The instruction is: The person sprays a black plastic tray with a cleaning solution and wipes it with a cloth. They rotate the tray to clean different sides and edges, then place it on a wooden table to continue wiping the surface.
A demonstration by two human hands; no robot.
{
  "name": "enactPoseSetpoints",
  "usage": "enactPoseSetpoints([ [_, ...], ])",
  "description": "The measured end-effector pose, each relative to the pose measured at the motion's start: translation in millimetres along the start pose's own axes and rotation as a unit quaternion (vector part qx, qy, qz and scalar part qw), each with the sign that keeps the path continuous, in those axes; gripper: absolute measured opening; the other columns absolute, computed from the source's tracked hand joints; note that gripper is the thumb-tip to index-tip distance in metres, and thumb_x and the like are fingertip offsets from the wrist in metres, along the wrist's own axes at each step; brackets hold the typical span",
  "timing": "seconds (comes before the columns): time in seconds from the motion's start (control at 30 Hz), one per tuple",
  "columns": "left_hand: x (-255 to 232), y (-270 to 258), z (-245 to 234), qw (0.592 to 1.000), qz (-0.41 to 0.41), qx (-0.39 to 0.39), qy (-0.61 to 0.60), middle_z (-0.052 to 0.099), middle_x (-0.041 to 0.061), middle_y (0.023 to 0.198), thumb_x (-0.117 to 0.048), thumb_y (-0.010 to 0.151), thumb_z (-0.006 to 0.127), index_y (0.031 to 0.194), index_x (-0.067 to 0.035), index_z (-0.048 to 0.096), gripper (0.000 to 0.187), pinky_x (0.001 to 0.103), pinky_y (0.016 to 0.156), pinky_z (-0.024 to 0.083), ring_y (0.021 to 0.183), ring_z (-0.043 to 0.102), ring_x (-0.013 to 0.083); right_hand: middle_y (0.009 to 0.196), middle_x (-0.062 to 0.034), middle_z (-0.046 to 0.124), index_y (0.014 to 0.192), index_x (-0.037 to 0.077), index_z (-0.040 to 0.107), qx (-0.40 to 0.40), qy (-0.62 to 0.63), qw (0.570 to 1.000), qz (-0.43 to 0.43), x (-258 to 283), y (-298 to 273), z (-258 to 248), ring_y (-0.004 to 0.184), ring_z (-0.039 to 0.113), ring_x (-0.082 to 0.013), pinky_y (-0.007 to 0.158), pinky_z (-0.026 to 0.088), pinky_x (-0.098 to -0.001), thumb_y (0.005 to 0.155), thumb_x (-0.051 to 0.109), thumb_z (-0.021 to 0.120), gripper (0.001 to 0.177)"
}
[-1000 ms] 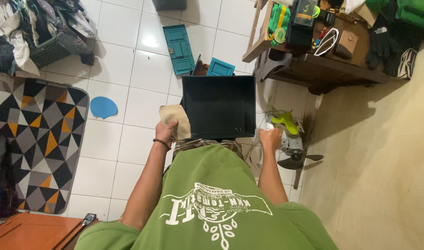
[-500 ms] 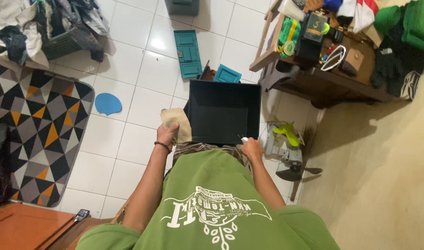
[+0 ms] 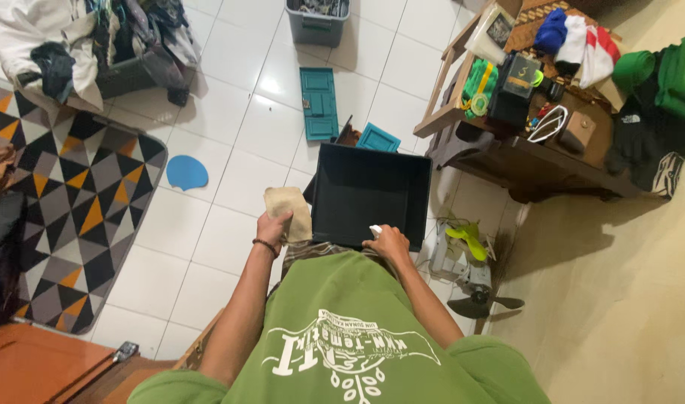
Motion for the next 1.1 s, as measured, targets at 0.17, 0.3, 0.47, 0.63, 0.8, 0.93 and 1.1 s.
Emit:
enactPoseSetpoints([
  [0.17, 5, 2, 2, 1.000, -0.002, 0.014, 0.004, 0.073, 0.012, 0.109, 0.000, 0.088, 0.070, 0.121, 0.004, 0.065, 0.034, 0.038, 0.079, 0.061, 0.094, 0.072, 0.0238, 0.110, -0.0211, 0.074, 0.107, 0.004, 0.076, -0.071, -0.009, 0.996, 0.048, -31, -2, 0, 0.103, 0.071, -0.0401, 0.088, 0.056, -0.0483, 0.081, 0.038, 0.079, 0.042],
  [0.3, 2, 1, 7, 1.000, -0.002, 0.022, 0.005, 0.073, 0.012, 0.109, 0.000, 0.088, 0.070, 0.121, 0.004, 0.065, 0.034, 0.039, 0.079, 0.061, 0.093, 0.072, 0.0238, 0.113, -0.0183, 0.070, 0.106, 0.009, 0.076, -0.180, 0.039, 0.981, 0.063, -60, -4, -2, 0.102, 0.068, -0.0409, 0.085, 0.055, -0.0513, 0.080, 0.034, 0.075, 0.036],
  [0.47, 2, -5, 9, 1.000, -0.019, 0.014, 0.012, 0.073, 0.012, 0.109, -0.001, 0.089, 0.069, 0.121, 0.003, 0.065, 0.032, 0.039, 0.079, 0.061, 0.094, 0.073, 0.0231, 0.111, -0.0181, 0.066, 0.106, 0.006, 0.073, -0.239, 0.088, 0.951, 0.174, -96, -12, 3, 0.102, 0.066, -0.0391, 0.084, 0.054, -0.0523, 0.080, 0.036, 0.076, 0.040],
  [0.63, -2, -7, 5, 1.000, -0.006, 0.019, 0.022, 0.073, 0.012, 0.110, 0.000, 0.089, 0.070, 0.122, 0.003, 0.064, 0.033, 0.039, 0.079, 0.061, 0.094, 0.072, 0.0239, 0.111, -0.0166, 0.067, 0.100, 0.006, 0.077, -0.278, 0.087, 0.940, 0.178, -114, -16, 3, 0.103, 0.066, -0.0397, 0.087, 0.054, -0.0525, 0.080, 0.030, 0.072, 0.032],
  [0.8, -5, -7, 3, 1.000, -0.013, 0.017, 0.008, 0.072, 0.011, 0.111, 0.000, 0.089, 0.069, 0.123, 0.002, 0.063, 0.034, 0.040, 0.081, 0.062, 0.096, 0.072, 0.0242, 0.109, -0.0186, 0.067, 0.104, 0.006, 0.076, -0.303, 0.094, 0.927, 0.199, -123, -13, -2, 0.101, 0.067, -0.0399, 0.086, 0.054, -0.0527, 0.080, 0.031, 0.071, 0.035],
  [0.93, -5, -9, -2, 1.000, -0.018, 0.005, 0.014, 0.072, 0.011, 0.110, 0.000, 0.089, 0.070, 0.122, 0.001, 0.064, 0.034, 0.041, 0.080, 0.062, 0.095, 0.071, 0.0243, 0.107, -0.0177, 0.067, 0.098, 0.007, 0.077, -0.337, 0.115, 0.911, 0.209, -118, -9, -4, 0.103, 0.064, -0.0393, 0.085, 0.053, -0.0535, 0.077, 0.032, 0.072, 0.033],
  [1.1, -1, -5, -6, 0.999, -0.038, -0.015, 0.021, 0.072, 0.011, 0.108, -0.001, 0.089, 0.069, 0.121, 0.001, 0.064, 0.032, 0.044, 0.078, 0.062, 0.093, 0.072, 0.0253, 0.103, -0.0158, 0.068, 0.095, 0.008, 0.077, -0.376, 0.066, 0.916, 0.123, -107, 0, -13, 0.104, 0.062, -0.0399, 0.086, 0.053, -0.0540, 0.077, 0.028, 0.070, 0.028],
])
Point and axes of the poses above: each hand's wrist, its own y-axis towards the middle knuckle, its own z-axis out of the palm, x = y × z, the point moved 6 cm from there along y, towards the middle knuckle
